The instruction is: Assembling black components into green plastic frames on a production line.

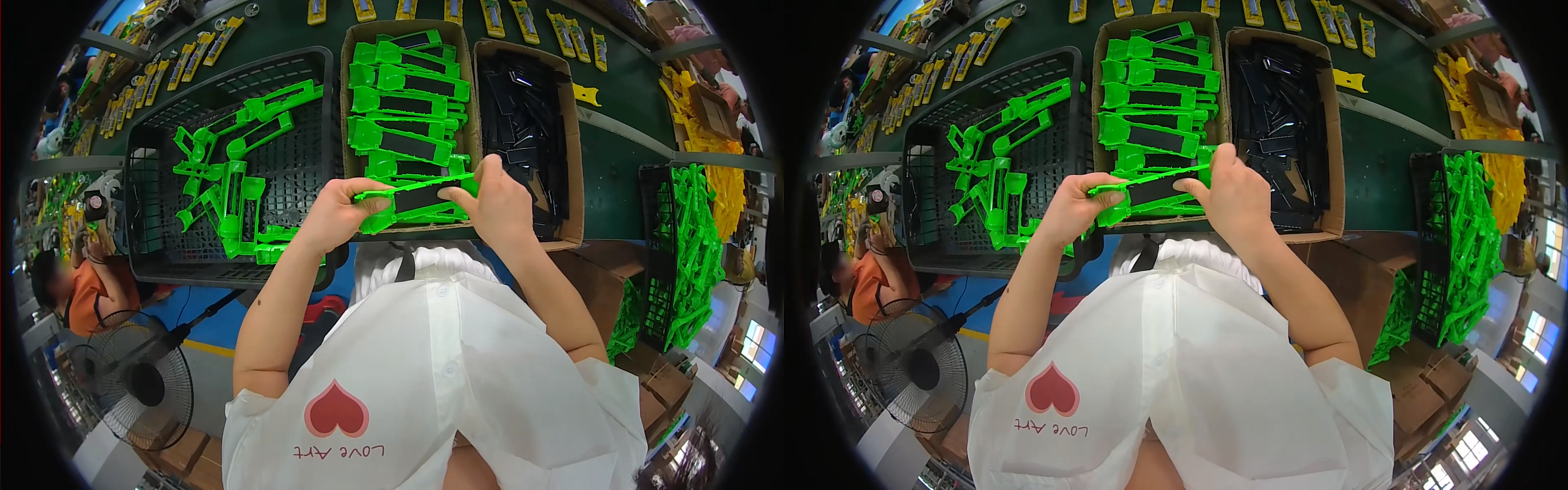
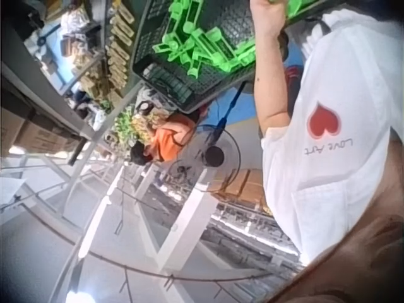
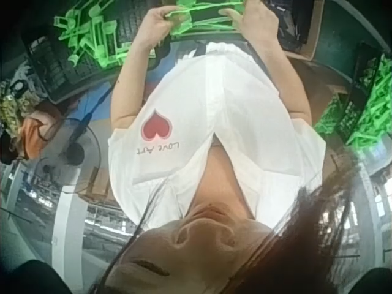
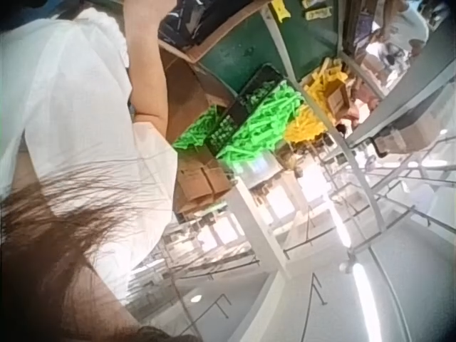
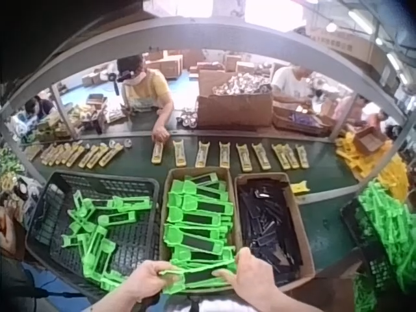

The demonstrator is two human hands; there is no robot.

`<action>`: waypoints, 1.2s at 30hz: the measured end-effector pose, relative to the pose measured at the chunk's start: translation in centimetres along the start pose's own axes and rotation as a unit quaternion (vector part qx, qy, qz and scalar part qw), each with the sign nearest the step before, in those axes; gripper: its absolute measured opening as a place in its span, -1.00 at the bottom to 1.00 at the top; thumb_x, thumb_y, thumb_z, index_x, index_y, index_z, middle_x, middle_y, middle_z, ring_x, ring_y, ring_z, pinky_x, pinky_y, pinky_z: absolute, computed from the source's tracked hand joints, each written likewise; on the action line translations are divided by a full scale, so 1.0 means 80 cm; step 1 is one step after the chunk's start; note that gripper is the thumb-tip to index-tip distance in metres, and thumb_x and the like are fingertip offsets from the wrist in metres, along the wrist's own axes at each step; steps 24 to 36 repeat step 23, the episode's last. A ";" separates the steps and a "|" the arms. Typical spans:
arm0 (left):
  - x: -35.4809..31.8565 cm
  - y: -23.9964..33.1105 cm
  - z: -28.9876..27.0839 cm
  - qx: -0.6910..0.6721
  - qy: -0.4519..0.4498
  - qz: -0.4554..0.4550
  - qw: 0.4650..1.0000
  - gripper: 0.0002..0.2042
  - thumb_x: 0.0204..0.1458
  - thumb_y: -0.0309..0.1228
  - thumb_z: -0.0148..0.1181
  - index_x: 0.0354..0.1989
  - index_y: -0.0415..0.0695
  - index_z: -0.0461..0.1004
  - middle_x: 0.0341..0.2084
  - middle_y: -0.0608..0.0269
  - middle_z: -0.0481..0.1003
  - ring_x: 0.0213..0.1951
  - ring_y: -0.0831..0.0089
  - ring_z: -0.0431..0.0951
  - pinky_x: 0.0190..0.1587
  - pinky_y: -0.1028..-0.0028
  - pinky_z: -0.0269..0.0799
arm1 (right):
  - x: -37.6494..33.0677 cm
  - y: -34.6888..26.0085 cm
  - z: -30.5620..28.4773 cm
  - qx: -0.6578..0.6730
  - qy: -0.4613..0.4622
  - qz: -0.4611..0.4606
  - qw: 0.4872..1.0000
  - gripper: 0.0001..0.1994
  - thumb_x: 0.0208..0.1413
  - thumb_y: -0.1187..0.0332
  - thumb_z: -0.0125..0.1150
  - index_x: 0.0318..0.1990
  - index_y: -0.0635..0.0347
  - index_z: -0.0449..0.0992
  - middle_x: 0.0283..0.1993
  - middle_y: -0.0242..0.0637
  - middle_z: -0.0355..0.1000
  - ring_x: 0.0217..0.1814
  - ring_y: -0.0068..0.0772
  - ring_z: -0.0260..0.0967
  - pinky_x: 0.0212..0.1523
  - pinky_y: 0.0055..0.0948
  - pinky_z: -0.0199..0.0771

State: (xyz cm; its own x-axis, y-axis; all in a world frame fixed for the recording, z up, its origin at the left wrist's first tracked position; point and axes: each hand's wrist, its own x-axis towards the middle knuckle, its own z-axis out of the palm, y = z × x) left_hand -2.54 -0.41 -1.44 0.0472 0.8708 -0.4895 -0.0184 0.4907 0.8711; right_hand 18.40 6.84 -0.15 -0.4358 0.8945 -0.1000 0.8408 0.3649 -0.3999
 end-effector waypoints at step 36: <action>0.075 0.027 0.067 0.469 0.063 0.139 0.870 -0.80 -0.21 -0.23 0.15 -0.60 -0.11 0.45 -0.65 0.13 0.42 -0.53 0.17 0.44 -0.50 0.31 0.32 | 0.000 0.053 0.040 0.419 -0.132 0.036 0.898 -0.35 -0.22 -0.04 0.26 -0.13 0.22 0.09 -0.40 -0.15 0.31 -0.46 -0.41 0.31 -0.44 -0.51 0.31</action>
